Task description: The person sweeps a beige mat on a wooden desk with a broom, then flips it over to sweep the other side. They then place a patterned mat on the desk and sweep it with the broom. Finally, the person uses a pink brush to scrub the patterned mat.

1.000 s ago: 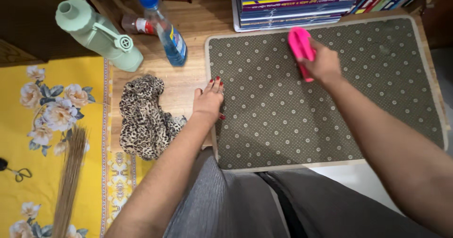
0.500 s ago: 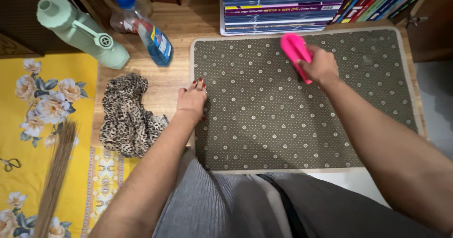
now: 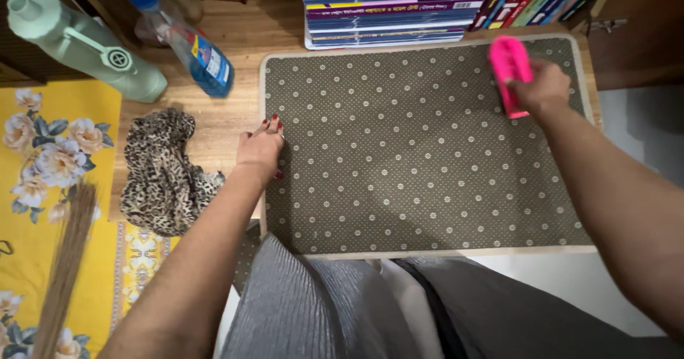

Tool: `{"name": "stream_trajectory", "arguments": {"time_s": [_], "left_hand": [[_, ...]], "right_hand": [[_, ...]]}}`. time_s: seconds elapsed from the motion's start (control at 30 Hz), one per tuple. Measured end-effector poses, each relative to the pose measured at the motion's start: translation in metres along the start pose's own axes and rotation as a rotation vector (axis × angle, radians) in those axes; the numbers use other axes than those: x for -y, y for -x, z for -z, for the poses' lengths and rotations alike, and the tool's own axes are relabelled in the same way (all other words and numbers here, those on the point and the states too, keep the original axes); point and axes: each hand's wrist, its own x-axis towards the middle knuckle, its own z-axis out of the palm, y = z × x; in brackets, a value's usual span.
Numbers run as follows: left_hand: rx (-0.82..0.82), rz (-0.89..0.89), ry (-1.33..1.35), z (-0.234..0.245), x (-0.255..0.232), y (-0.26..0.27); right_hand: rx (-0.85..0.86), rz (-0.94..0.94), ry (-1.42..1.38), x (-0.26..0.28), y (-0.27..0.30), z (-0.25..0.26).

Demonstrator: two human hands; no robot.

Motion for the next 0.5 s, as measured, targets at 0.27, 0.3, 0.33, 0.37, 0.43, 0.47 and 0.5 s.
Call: {"name": "stream_trajectory", "arguments": {"time_s": [0.27,0.3,0.33,0.37,0.43,0.47,0.5], "left_hand": [[-0.001,0.027,-0.004,0.000,-0.003,0.000],[-0.010,0.027,-0.010,-0.004,-0.003,-0.004],[-0.018,0.026,-0.015,-0.009,-0.003,-0.006],[-0.029,0.030,-0.024,-0.015,-0.002,-0.008],[-0.053,0.035,-0.042,-0.024,-0.001,-0.015],[-0.091,0.032,-0.039,-0.027,0.000,-0.017],[-0.130,0.030,-0.037,-0.029,0.000,-0.018]], "right_hand": [[0.025,0.254,-0.047,-0.004,0.011,-0.008],[0.034,0.261,-0.035,-0.009,0.010,-0.004],[0.078,0.145,-0.059,-0.019,0.006,0.003],[0.121,0.024,-0.084,-0.034,0.000,0.014],[0.073,-0.037,-0.067,-0.063,-0.012,0.027],[-0.017,0.023,-0.025,-0.075,-0.018,0.027],[-0.109,0.084,0.016,-0.083,-0.024,0.027]]}}
